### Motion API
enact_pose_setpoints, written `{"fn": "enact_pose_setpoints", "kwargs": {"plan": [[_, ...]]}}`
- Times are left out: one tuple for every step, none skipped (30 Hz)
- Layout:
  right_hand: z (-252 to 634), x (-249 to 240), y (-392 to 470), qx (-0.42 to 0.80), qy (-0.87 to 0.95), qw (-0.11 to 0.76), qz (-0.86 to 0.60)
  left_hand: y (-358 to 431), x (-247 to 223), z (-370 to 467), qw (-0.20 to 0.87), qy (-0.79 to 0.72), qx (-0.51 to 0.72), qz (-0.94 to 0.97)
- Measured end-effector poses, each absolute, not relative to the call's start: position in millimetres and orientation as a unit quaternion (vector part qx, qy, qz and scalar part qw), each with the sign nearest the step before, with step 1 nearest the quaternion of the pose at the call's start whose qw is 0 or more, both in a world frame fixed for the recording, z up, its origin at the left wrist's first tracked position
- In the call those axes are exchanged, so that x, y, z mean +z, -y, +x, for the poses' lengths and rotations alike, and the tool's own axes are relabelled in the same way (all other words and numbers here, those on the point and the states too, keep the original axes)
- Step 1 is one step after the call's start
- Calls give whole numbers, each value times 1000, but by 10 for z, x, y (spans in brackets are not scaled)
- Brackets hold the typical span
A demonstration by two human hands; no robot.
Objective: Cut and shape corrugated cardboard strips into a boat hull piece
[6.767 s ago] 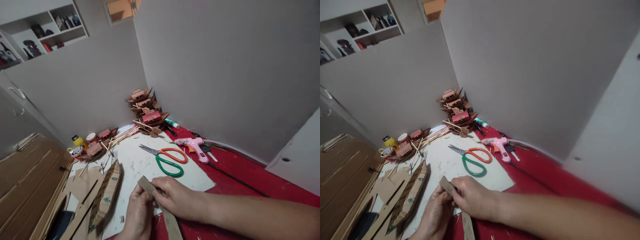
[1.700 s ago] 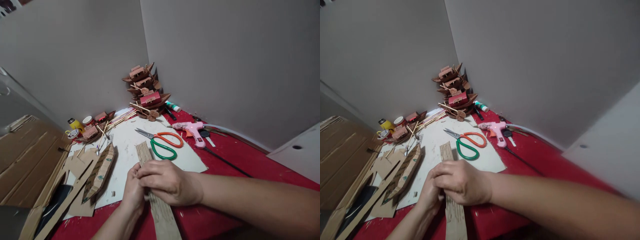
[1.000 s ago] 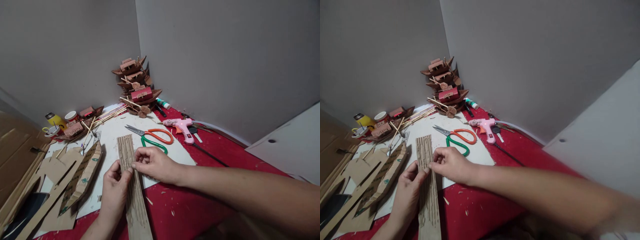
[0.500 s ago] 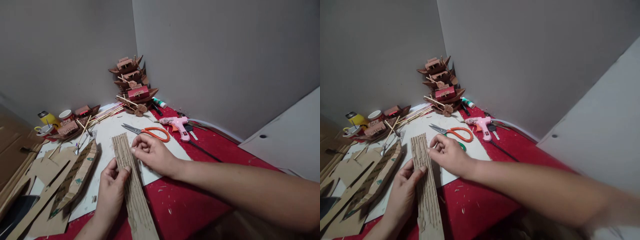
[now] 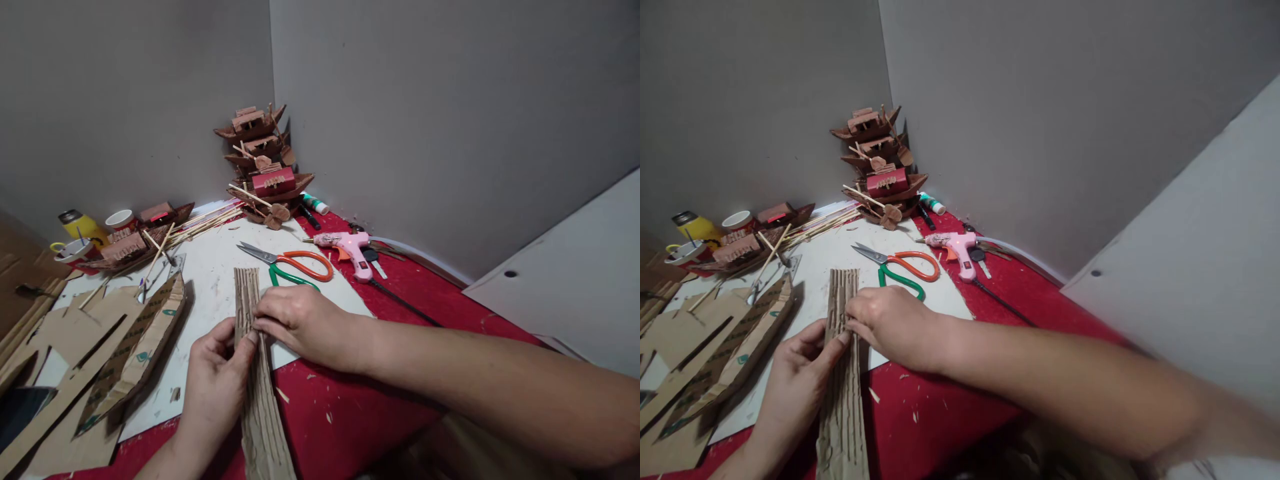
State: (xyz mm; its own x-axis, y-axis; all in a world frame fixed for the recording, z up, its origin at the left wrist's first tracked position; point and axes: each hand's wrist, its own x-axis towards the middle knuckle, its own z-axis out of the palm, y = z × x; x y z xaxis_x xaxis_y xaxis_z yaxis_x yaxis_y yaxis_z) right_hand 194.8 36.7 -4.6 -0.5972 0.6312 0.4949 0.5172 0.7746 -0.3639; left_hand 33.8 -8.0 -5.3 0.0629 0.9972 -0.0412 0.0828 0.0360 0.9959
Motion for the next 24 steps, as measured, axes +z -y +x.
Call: {"fn": "enact_pose_setpoints", "kwargs": {"plan": [[1937, -39, -354, 91, 890, 305, -326, 83, -60, 338, 506, -516, 450, 525], [1926, -31, -340, 89, 893, 297, -327, 84, -69, 337, 507, -518, 449, 523], [1915, -22, -324, 86, 896, 287, -326, 83, -79, 337, 508, -520, 448, 520], [1904, -12, -307, 81, 901, 276, -325, 80, -89, 336, 508, -522, 448, 519], [1895, -4, -290, 77, 906, 263, -324, 76, -98, 334, 505, -524, 449, 519], [1886, 2, -276, 73, 910, 252, -321, 72, -104, 332, 498, -527, 451, 520], [1880, 6, -266, 67, 913, 245, -319, 68, -107, 331, 490, -530, 454, 523], [1877, 5, -263, 61, 914, 243, -318, 66, -103, 330, 482, -532, 455, 527], [1878, 2, -270, 56, 913, 248, -318, 66, -95, 331, 477, -534, 455, 529], [1883, -4, -287, 51, 910, 261, -318, 66, -82, 334, 478, -533, 457, 527], [1895, -9, -314, 47, 902, 282, -322, 68, -65, 339, 486, -532, 458, 521], [1912, -13, -347, 43, 890, 310, -332, 70, -47, 346, 497, -530, 460, 510], [1934, -12, -384, 41, 874, 341, -344, 70, -30, 353, 509, -530, 462, 497], [1959, -5, -418, 42, 854, 375, -357, 68, -17, 359, 518, -531, 466, 482], [1982, 9, -445, 48, 833, 410, -369, 62, -8, 362, 526, -531, 472, 468], [2003, 28, -461, 62, 811, 443, -377, 51, -3, 361, 529, -530, 479, 458], [2016, 50, -463, 83, 793, 468, -380, 35, -3, 356, 529, -528, 489, 450], [2022, 71, -452, 112, 780, 484, -380, 16, -6, 347, 526, -522, 504, 444], [2018, 89, -429, 148, 772, 490, -378, -5, -10, 335, 520, -514, 520, 441], [2005, 99, -396, 189, 768, 484, -374, -27, -13, 320, 511, -507, 537, 440], [1985, 101, -358, 235, 769, 466, -370, -47, -14, 305, 499, -501, 554, 439], [1958, 95, -317, 284, 770, 437, -368, -65, -11, 290, 486, -499, 571, 435], [1927, 82, -276, 338, 769, 400, -366, -79, -6, 276, 469, -500, 587, 431], [1894, 64, -237, 397, 763, 358, -364, -90, 1, 265, 449, -503, 603, 426]]}}
